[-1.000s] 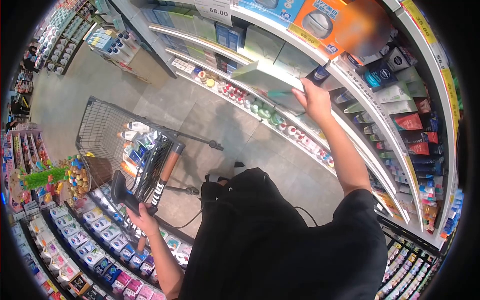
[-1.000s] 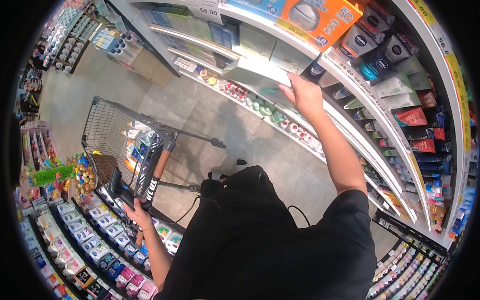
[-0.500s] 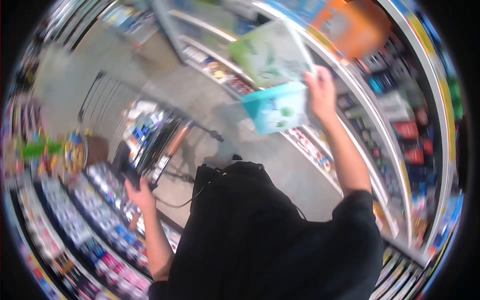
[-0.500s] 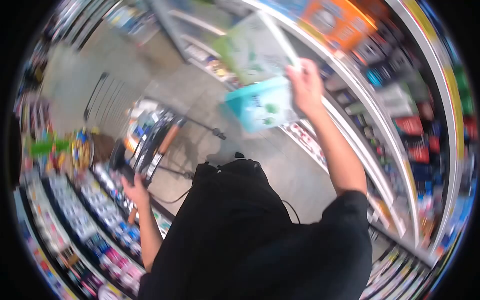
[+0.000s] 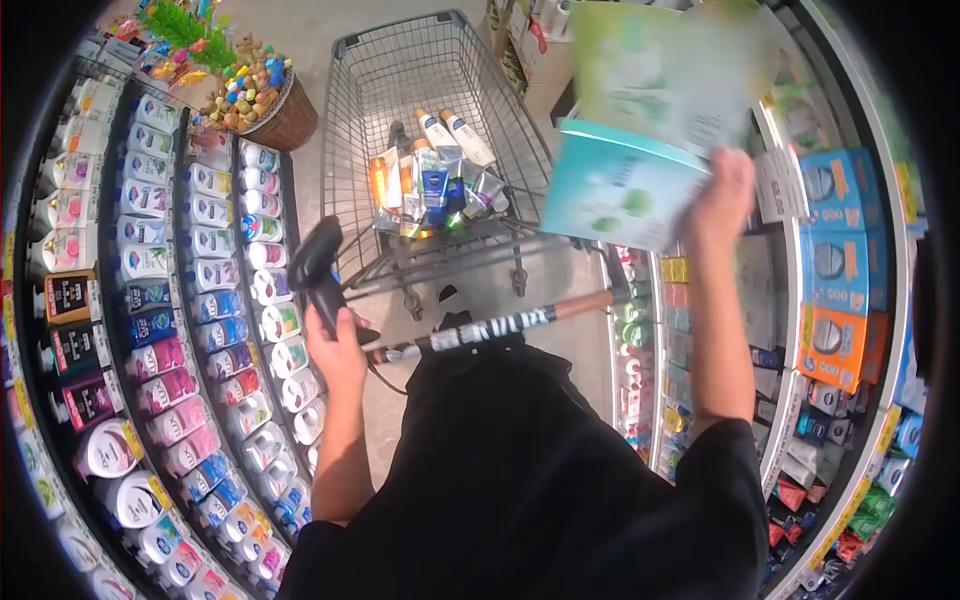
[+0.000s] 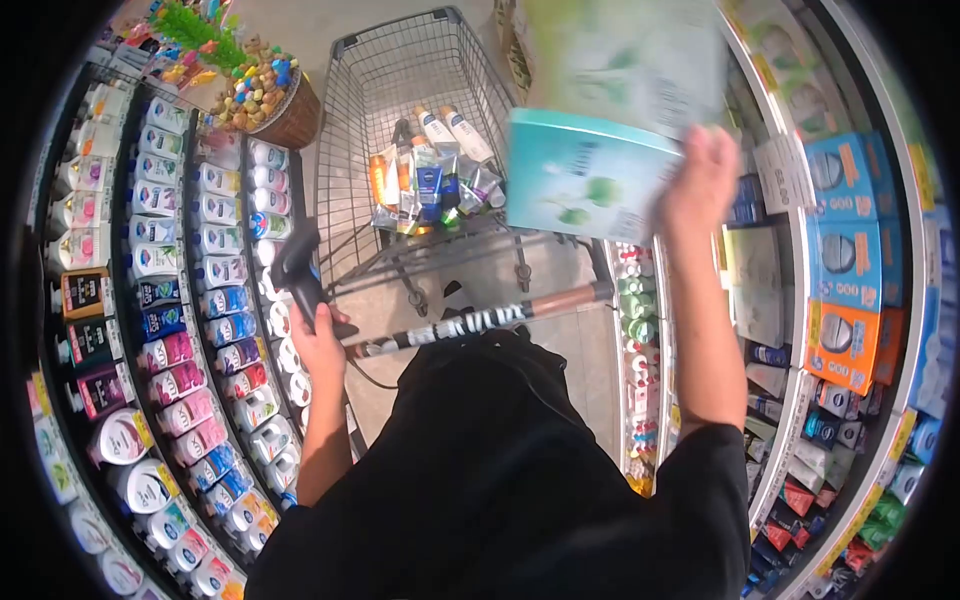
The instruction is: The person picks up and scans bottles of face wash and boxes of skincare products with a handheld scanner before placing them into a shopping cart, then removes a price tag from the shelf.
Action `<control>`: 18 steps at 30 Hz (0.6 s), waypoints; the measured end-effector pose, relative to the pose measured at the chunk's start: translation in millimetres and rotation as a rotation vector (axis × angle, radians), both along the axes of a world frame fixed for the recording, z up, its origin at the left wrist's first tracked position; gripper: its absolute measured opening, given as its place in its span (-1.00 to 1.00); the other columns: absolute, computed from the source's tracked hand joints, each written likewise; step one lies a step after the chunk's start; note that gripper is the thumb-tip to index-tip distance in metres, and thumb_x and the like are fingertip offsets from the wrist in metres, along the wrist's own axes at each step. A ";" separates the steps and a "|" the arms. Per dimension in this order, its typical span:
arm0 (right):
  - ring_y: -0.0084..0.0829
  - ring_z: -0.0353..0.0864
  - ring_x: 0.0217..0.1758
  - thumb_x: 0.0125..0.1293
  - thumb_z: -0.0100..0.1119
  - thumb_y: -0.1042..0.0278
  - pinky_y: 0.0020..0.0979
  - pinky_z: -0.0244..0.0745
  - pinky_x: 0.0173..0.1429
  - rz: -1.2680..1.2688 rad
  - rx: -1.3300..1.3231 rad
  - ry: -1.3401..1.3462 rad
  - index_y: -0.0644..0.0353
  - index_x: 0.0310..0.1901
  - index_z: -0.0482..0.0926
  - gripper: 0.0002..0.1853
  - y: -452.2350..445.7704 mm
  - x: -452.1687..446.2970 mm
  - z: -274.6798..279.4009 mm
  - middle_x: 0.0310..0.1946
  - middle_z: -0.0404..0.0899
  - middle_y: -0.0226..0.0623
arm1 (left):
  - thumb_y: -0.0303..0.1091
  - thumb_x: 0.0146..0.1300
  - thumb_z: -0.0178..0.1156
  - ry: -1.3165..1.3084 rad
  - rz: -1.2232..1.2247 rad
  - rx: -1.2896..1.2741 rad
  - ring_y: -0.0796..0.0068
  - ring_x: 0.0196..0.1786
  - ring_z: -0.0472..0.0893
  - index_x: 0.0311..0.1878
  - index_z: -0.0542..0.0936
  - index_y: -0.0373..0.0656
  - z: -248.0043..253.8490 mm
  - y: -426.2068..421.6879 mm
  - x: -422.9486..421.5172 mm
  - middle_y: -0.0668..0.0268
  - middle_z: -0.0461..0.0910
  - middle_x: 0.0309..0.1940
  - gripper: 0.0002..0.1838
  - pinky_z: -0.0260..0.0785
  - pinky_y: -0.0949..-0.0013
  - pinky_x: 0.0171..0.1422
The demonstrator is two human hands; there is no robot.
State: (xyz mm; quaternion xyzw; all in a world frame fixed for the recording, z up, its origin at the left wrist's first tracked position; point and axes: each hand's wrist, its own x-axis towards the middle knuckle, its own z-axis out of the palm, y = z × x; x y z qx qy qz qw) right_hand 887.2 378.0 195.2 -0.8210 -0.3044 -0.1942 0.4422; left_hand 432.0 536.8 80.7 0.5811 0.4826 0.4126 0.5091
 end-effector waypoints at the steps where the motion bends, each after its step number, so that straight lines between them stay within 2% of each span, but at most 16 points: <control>1: -0.56 0.52 -0.15 0.51 0.10 0.14 -0.48 0.42 -0.01 0.119 0.169 0.295 0.25 0.07 0.51 -0.67 39.9 -12.5 -16.1 -0.20 0.59 -0.34 | -0.42 0.45 0.10 -0.037 -0.006 -0.072 0.55 -0.42 0.57 0.21 0.36 -0.32 -2.5 3.0 0.0 0.30 0.54 -0.46 -0.66 0.49 0.44 -0.28; 2: -0.60 0.49 -0.18 0.51 0.13 0.15 -0.49 0.42 -0.09 0.240 0.258 0.373 0.22 0.02 0.52 -0.71 82.7 -34.3 -15.2 -0.23 0.59 -0.38 | -0.45 0.42 0.10 0.074 -0.040 -0.156 0.57 -0.41 0.56 0.13 0.39 -0.30 16.6 2.1 3.7 0.32 0.55 -0.46 -0.72 0.47 0.47 -0.26; 4: -0.57 0.49 -0.20 0.50 0.12 0.18 -0.46 0.43 -0.09 0.371 0.070 0.457 0.20 -0.02 0.52 -0.75 146.8 -39.7 -60.5 -0.26 0.57 -0.39 | -0.47 0.38 0.11 0.073 -0.021 -0.194 0.58 -0.42 0.57 0.05 0.42 -0.28 15.1 6.4 6.1 0.33 0.57 -0.48 -0.78 0.44 0.50 -0.27; 5: -0.48 0.55 -0.21 0.48 0.14 0.14 -0.39 0.46 -0.07 0.421 0.064 0.515 0.22 -0.02 0.51 -0.71 178.4 -47.1 -88.7 -0.27 0.60 -0.31 | -0.48 0.36 0.11 0.109 -0.030 -0.200 0.58 -0.42 0.59 0.03 0.43 -0.29 14.6 6.8 4.3 0.32 0.59 -0.49 -0.78 0.44 0.50 -0.26; 7: -0.17 0.69 -0.14 0.43 0.16 0.00 -0.22 0.51 0.00 0.373 -0.179 0.599 0.28 0.03 0.48 -0.55 227.3 -56.0 -151.4 -0.25 0.68 -0.02 | -0.49 0.30 0.13 0.246 -0.078 -0.184 0.58 -0.41 0.62 0.02 0.44 -0.34 9.5 8.8 -5.7 0.30 0.62 -0.48 -0.74 0.45 0.49 -0.25; 8: -0.11 0.70 -0.13 0.43 0.15 0.01 -0.20 0.52 0.00 0.373 -0.296 0.657 0.30 0.04 0.46 -0.54 246.6 -71.7 -156.8 -0.25 0.69 -0.01 | -0.48 0.27 0.15 0.198 -0.056 -0.268 0.54 -0.42 0.63 0.03 0.43 -0.40 25.0 9.8 0.5 0.26 0.63 -0.47 -0.70 0.47 0.46 -0.25; 10: -0.10 0.70 -0.15 0.42 0.16 0.00 -0.19 0.53 -0.01 0.408 -0.358 0.685 0.33 0.09 0.45 -0.50 279.1 -81.5 -213.3 -0.26 0.70 -0.04 | -0.46 0.25 0.18 0.165 -0.082 -0.259 0.50 -0.44 0.64 0.03 0.43 -0.45 15.9 7.2 -6.7 0.25 0.64 -0.47 -0.66 0.49 0.44 -0.26; 12: -0.08 0.70 -0.11 0.39 0.18 -0.05 -0.19 0.53 0.02 0.467 -0.428 0.778 0.36 0.14 0.45 -0.43 296.1 -92.9 -267.1 -0.24 0.69 0.00 | -0.48 0.33 0.07 0.209 -0.165 -0.196 0.48 -0.39 0.62 0.13 0.34 -0.43 18.1 6.0 -10.4 0.22 0.61 -0.44 -0.65 0.49 0.41 -0.16; 14: -0.06 0.69 -0.08 0.38 0.19 -0.07 -0.18 0.52 0.05 0.492 -0.407 0.883 0.37 0.13 0.48 -0.41 302.6 -96.4 -326.4 -0.22 0.69 0.03 | -0.48 0.28 0.04 0.159 -0.191 -0.327 0.46 -0.35 0.63 0.17 0.32 -0.46 20.2 5.5 -14.2 0.16 0.62 -0.36 -0.58 0.50 0.41 -0.15; 15: -0.04 0.69 -0.05 0.36 0.20 -0.10 -0.18 0.52 0.07 0.522 -0.369 0.972 0.37 0.12 0.50 -0.39 309.1 -97.8 -344.2 -0.19 0.68 0.06 | -0.46 0.25 0.08 0.119 -0.208 -0.301 0.45 -0.33 0.64 0.19 0.31 -0.47 21.0 8.4 -11.9 0.16 0.62 -0.34 -0.54 0.51 0.42 -0.15; 17: -0.02 0.68 -0.01 0.36 0.20 -0.12 -0.18 0.51 0.09 0.535 -0.434 0.959 0.38 0.09 0.53 -0.39 319.1 -103.1 -357.1 -0.16 0.67 0.09 | -0.45 0.22 0.11 0.085 -0.213 -0.289 0.45 -0.32 0.64 0.20 0.31 -0.48 20.0 9.3 -10.6 0.15 0.61 -0.32 -0.50 0.51 0.42 -0.14; 18: 0.00 0.66 0.02 0.35 0.20 -0.13 -0.17 0.51 0.11 0.537 -0.479 0.940 0.38 0.06 0.56 -0.39 322.0 -107.8 -358.4 -0.12 0.66 0.13 | -0.39 0.15 0.19 0.117 -0.221 -0.272 0.39 -0.32 0.65 0.11 0.43 -0.42 17.8 7.8 -12.9 0.15 0.63 -0.32 -0.53 0.51 0.39 -0.13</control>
